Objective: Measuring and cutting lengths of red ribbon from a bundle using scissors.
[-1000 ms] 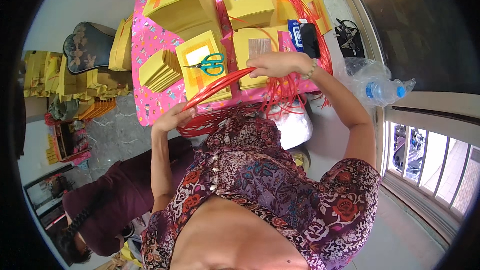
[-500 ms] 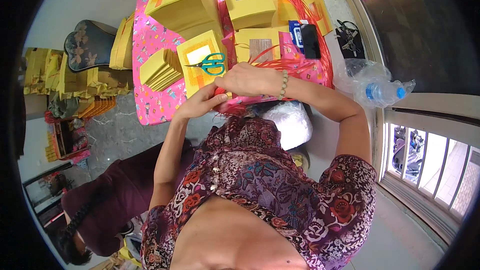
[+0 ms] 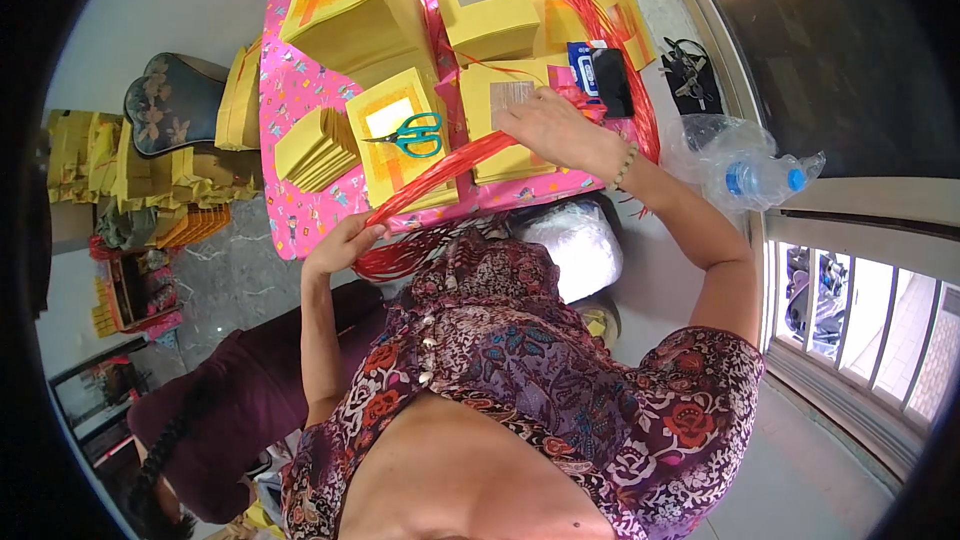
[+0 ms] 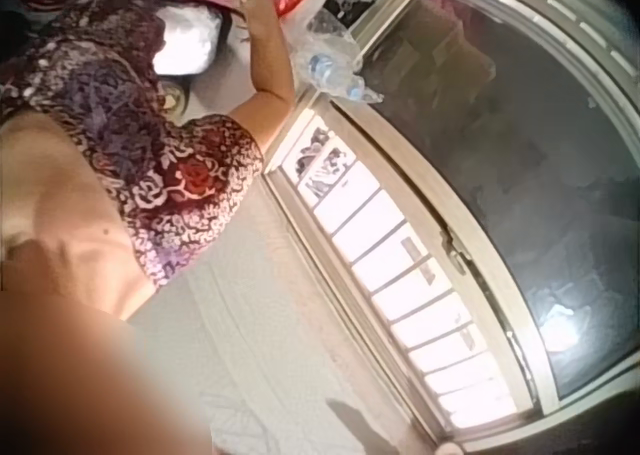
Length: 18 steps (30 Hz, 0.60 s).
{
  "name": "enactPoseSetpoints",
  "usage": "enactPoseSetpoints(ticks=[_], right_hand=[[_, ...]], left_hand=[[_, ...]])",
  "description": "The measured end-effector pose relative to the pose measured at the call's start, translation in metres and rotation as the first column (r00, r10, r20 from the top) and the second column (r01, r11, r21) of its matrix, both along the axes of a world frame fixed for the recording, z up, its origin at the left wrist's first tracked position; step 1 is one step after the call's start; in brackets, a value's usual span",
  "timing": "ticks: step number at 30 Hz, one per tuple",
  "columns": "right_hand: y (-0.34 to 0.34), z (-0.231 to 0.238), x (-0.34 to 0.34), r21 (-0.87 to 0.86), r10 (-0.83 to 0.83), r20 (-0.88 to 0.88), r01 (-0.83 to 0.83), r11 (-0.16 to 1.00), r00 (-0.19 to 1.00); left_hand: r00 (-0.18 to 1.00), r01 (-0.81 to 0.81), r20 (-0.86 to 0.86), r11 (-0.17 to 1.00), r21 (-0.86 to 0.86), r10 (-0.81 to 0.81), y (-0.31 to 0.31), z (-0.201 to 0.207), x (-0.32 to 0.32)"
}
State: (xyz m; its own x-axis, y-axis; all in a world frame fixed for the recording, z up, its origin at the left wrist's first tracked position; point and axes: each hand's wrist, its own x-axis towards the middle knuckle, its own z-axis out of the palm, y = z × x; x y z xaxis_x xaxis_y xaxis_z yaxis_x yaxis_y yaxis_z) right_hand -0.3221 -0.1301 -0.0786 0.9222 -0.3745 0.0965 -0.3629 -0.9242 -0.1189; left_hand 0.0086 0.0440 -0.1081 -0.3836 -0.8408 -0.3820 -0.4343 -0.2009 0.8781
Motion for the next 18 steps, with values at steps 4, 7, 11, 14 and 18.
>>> enactPoseSetpoints(ticks=[4,7,11,14,18], right_hand=[[0.006,0.010,0.006,0.015,0.035,0.010,-0.035,0.999,0.999],[0.015,0.014,0.014,-0.021,0.036,0.018,-0.036,0.999,0.999],[0.037,0.025,0.043,-0.025,0.072,-0.109,-0.075,0.997,0.991],[0.048,0.023,0.064,-0.026,0.153,-0.122,-0.158,0.987,0.981],[0.049,0.024,0.078,-0.035,0.177,-0.067,-0.179,0.983,0.982]], left_hand=[[0.980,-0.009,-0.189,0.968,0.252,0.059,0.006,-0.016,0.009],[0.944,0.153,-0.329,0.922,0.355,-0.030,0.001,-0.043,0.015],[0.978,0.178,0.123,0.981,-0.076,-0.168,-0.031,-0.019,-0.007],[0.994,0.083,-0.065,0.987,-0.137,-0.093,-0.053,0.003,-0.051],[0.979,0.000,-0.205,0.998,-0.061,-0.012,-0.061,0.004,-0.075]])
